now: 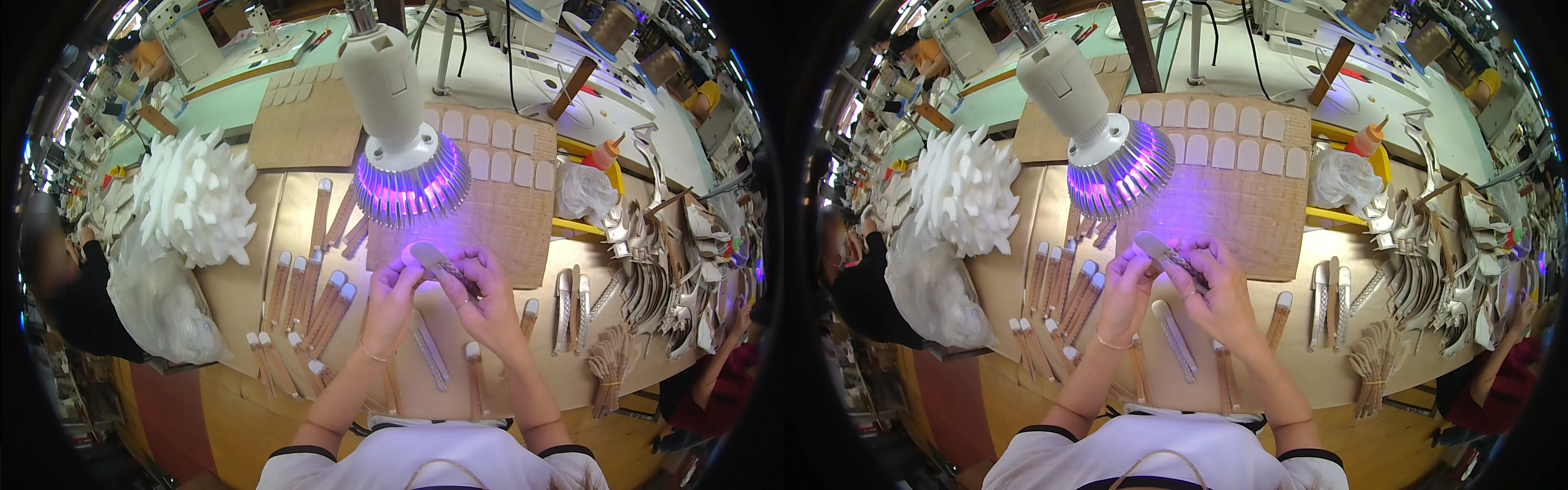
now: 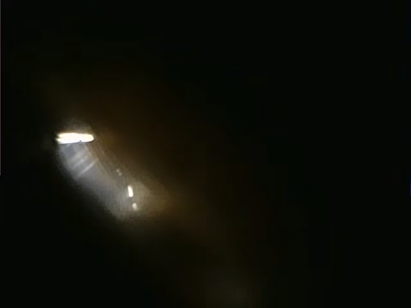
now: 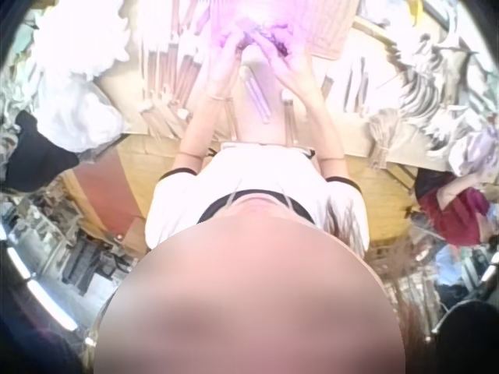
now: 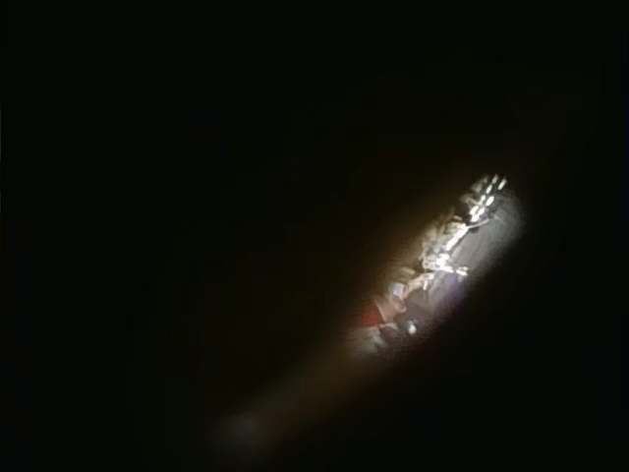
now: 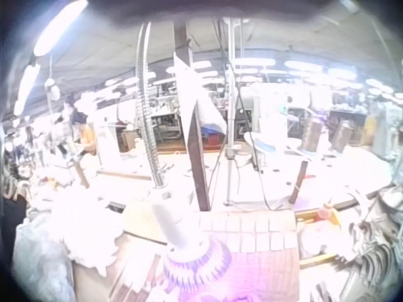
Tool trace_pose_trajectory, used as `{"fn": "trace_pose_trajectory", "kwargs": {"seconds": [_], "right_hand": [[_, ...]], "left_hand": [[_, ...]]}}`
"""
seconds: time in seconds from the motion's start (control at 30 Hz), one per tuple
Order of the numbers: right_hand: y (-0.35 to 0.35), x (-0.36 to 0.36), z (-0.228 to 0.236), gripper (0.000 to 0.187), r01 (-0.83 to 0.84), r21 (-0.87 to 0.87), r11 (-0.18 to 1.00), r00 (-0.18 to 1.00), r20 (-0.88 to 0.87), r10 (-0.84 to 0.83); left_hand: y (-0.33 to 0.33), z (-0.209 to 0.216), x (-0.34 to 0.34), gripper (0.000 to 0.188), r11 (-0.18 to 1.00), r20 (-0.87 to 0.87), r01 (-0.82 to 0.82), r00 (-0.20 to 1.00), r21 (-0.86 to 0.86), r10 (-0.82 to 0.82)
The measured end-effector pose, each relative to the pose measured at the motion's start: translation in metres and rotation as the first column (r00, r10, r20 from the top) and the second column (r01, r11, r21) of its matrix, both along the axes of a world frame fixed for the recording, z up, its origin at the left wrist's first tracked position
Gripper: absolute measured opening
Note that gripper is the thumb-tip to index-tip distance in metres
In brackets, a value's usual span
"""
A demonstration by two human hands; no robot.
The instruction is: The person repeatedly picks up small white foam pieces and wooden sticks, attaches them together, and places them under a UV lamp to cure. The person handles each unit one at a time, rotating and adjusting the pieces before setting them aside on the table.
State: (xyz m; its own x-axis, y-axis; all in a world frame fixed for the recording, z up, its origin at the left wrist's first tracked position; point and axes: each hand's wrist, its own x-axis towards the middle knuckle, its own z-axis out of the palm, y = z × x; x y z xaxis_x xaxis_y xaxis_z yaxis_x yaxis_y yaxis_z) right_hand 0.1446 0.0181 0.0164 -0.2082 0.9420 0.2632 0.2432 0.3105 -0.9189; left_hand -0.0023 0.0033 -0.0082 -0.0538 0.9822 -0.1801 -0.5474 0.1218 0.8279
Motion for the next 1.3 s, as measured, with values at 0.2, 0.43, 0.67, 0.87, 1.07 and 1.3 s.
{"fn": "trace_pose_trajectory", "kwargs": {"seconds": [0.2,0.43,0.67,0.87,1.07,1.3], "right_hand": [[0.017,0.004,-0.008,0.015,-0.177,-0.293,0.939,0.973,-0.193,0.123],[0.030,0.007,-0.024,0.021,-0.167,-0.323,0.932,0.982,-0.144,0.126],[0.029,0.000,-0.009,0.025,-0.197,-0.320,0.927,0.978,0.001,0.208],[0.032,0.000,0.003,0.025,-0.187,-0.395,0.899,0.980,-0.014,0.198],[0.035,0.001,-0.002,0.027,-0.191,-0.354,0.915,0.977,0.020,0.212],[0.035,0.001,-0.007,0.027,-0.206,-0.334,0.920,0.974,0.023,0.227]], "left_hand": [[0.008,-0.003,-0.007,0.025,1.000,-0.183,-0.007,0.983,0.011,0.009],[0.017,-0.010,-0.016,0.017,0.999,-0.064,-0.047,0.997,-0.020,0.046],[0.021,-0.010,-0.014,0.009,0.963,-0.378,-0.268,0.895,-0.027,0.238],[0.014,-0.008,-0.014,0.024,0.985,-0.414,-0.165,0.894,0.049,0.170],[0.014,-0.019,-0.012,0.025,0.976,-0.481,-0.195,0.849,0.095,0.216],[0.011,-0.020,-0.015,0.026,0.990,-0.442,-0.132,0.887,0.043,0.138]]}}
